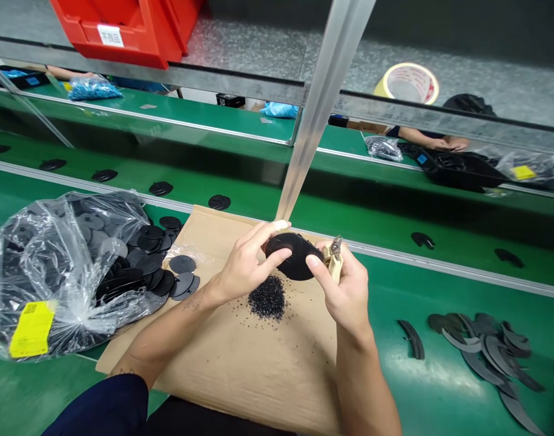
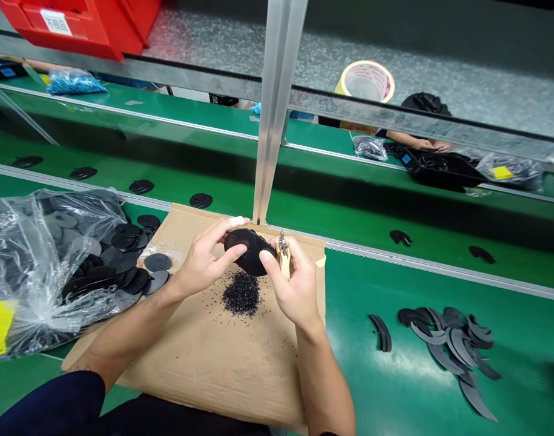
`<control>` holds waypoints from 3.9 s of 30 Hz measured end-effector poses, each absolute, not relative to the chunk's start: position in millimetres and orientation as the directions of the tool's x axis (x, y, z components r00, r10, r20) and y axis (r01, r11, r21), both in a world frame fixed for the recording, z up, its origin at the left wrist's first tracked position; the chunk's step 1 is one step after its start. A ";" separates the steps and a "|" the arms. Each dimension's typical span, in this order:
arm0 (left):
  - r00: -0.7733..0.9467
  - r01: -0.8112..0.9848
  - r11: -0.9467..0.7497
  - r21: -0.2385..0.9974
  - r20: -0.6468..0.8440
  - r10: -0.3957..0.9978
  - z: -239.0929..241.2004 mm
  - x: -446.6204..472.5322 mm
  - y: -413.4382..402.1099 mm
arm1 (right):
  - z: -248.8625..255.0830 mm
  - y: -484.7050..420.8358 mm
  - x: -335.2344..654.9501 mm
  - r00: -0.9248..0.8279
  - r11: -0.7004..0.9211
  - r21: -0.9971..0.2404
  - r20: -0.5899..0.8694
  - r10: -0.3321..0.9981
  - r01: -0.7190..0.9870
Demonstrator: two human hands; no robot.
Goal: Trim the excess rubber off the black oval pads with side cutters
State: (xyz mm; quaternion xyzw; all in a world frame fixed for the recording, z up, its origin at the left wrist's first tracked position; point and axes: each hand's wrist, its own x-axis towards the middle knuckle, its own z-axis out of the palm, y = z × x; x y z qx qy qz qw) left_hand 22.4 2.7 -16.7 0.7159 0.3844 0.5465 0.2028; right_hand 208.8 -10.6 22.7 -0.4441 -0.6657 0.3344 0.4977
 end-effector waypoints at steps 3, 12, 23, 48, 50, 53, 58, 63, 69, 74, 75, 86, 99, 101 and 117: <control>0.148 0.134 -0.569 0.811 0.552 0.821 -18.7 24.0 5.4 | 21.9 -11.2 208.6 -0.117 0.386 -0.883 0.368 0.923 0.267; 0.217 0.222 -0.712 0.666 0.678 0.702 -5.9 17.9 -1.9 | 22.8 -10.1 213.6 -0.174 0.519 -0.772 0.491 0.853 0.366; 0.226 0.280 -0.835 0.474 0.812 0.538 1.0 13.4 -6.0 | 13.6 -7.5 215.8 -0.328 0.772 -0.544 0.701 0.633 0.328; 0.212 0.306 -0.884 0.354 0.880 0.425 5.2 14.9 -11.2 | 15.5 -5.0 215.0 -0.385 0.829 -0.487 0.734 0.559 0.275; 0.202 0.315 -0.884 0.345 0.886 0.418 5.6 15.3 -12.3 | 16.0 -5.5 215.8 -0.389 0.826 -0.494 0.729 0.564 0.271; 0.207 0.302 -0.894 0.330 0.893 0.399 6.3 15.3 -11.8 | 18.0 -6.9 216.8 -0.395 0.820 -0.508 0.718 0.573 0.265; 0.249 0.244 -0.912 0.330 0.888 0.387 6.1 15.0 -9.4 | 20.2 -8.2 218.8 -0.416 0.820 -0.502 0.707 0.572 0.275; 0.207 0.265 -0.906 0.330 0.898 0.388 5.1 16.5 -13.2 | 22.0 -8.4 220.3 -0.434 0.814 -0.516 0.689 0.580 0.268; 0.226 0.252 -0.898 0.360 0.880 0.417 6.0 17.3 -12.2 | 21.8 -7.8 218.4 -0.422 0.810 -0.541 0.695 0.582 0.227; 0.263 0.203 -0.854 0.479 0.813 0.518 3.7 13.9 -10.2 | 24.3 -6.4 224.3 -0.395 0.790 -0.563 0.686 0.610 0.243; 0.265 0.208 -0.849 0.486 0.807 0.528 3.4 12.3 -10.0 | 25.6 -6.3 227.0 -0.399 0.786 -0.560 0.679 0.616 0.262; 0.315 0.289 -0.841 0.456 0.785 0.534 9.0 4.4 -7.7 | 27.1 -5.3 236.9 -0.499 0.755 -0.187 0.647 0.576 0.629; 0.338 0.224 -0.855 0.467 0.786 0.518 6.1 5.0 -6.0 | 23.8 -7.5 232.8 -0.509 0.729 -0.046 0.685 0.521 0.683; 0.338 0.213 -0.859 0.466 0.789 0.512 5.9 5.6 -5.3 | 23.9 -8.1 232.5 -0.504 0.724 -0.032 0.697 0.510 0.689; 0.543 0.337 -0.831 0.442 0.630 0.555 10.7 -4.8 -9.4 | 23.7 -6.1 245.1 -0.569 0.704 -0.019 0.574 0.589 0.710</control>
